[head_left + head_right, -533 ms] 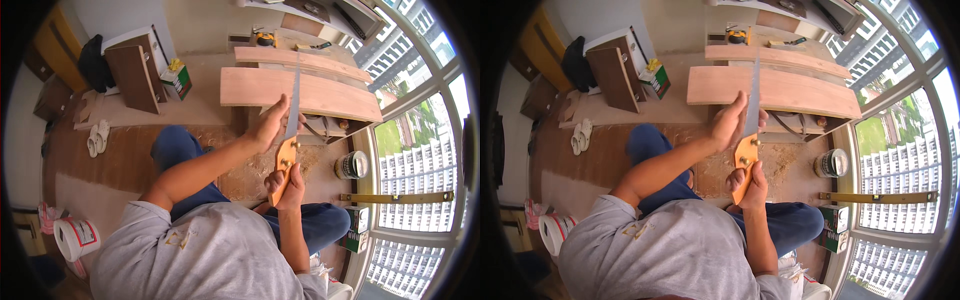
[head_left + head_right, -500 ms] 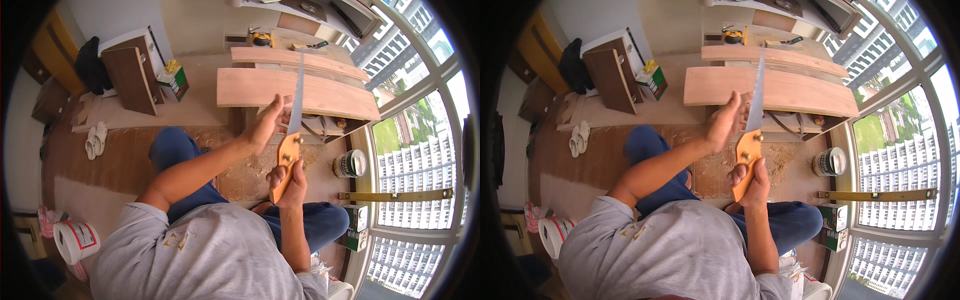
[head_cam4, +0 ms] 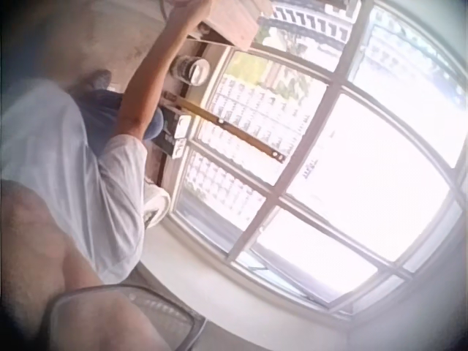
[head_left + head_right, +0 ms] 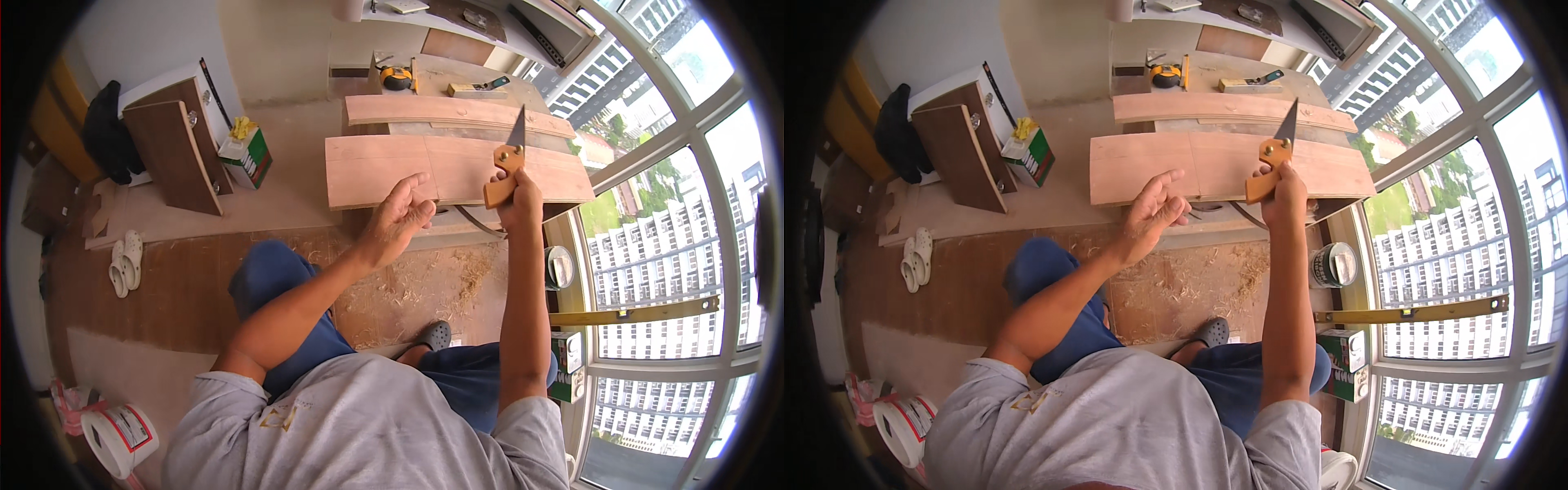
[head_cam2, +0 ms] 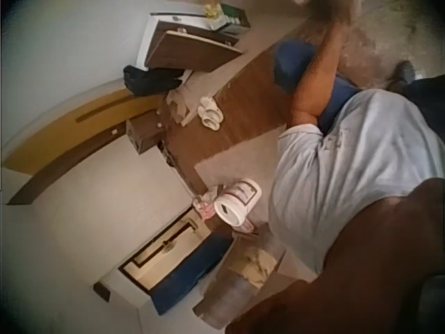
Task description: The person moves wood panels on a workbench and then assembles a hand saw by fitting a metal blade into a wooden handle and tightening the hardware by hand and with pliers.
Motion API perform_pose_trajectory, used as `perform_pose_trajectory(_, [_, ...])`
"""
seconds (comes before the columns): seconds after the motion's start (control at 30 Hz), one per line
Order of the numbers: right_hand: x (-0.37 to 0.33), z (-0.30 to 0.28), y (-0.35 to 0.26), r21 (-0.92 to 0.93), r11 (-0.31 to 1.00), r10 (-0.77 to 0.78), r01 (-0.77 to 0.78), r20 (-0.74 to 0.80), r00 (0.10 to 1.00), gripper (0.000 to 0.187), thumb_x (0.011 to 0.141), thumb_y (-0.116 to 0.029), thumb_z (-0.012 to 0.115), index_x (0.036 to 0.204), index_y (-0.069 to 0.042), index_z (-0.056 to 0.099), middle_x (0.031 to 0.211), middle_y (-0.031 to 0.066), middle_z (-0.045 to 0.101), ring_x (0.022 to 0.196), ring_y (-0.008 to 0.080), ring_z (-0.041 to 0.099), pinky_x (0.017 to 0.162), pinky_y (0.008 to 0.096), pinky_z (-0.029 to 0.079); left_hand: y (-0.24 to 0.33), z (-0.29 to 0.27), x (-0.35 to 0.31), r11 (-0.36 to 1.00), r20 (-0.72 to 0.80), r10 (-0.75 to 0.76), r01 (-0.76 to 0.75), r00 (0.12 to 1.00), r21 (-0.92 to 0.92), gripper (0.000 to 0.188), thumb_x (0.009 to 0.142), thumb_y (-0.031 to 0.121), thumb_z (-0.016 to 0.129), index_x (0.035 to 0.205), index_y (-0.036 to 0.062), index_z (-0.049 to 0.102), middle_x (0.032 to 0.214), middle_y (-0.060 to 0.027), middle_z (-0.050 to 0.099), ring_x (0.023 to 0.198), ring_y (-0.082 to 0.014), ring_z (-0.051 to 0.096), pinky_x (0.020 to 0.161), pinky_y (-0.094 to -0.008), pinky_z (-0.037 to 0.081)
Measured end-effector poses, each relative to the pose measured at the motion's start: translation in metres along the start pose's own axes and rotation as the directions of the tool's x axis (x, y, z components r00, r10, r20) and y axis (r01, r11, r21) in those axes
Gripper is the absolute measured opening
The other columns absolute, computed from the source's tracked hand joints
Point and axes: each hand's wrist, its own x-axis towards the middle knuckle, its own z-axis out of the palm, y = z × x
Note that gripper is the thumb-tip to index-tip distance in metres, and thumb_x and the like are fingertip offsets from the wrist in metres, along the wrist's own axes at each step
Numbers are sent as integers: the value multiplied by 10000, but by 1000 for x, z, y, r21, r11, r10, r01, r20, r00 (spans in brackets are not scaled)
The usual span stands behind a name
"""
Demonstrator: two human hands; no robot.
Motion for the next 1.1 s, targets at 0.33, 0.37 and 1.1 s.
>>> perform_pose_trajectory(0.33, [35,14,26,-202,978,29,-41,-59,998,374,1097,-213,354,1342,61,423,1051,197,621,856,293,631,820,445,566,20,-7,1,997,-27,-20,18,999,-71,629,1047,342,575,1510,6,313,1061,-85,600,966,-146,599,912,-309,491])
perform_pose_trajectory(0.37, [36,9,25,-112,992,61,-62,-8,998,370,1098,-219,355,1337,54,428,1050,194,619,864,294,629,823,446,564,17,-9,1,998,-30,-2,0,1000,-59,599,1054,361,555,1492,6,353,1062,-81,604,967,-143,600,907,-304,492])
perform_pose_trajectory(1.1, [-176,-2,46,-819,407,11,404,447,895,373,1072,-338,518,958,-2,633,745,61,618,692,167,612,612,315,475,16,18,-20,747,273,-271,381,923,-546,521,1036,583,427,1021,98,614,1025,-72,646,957,-134,623,889,-329,531])
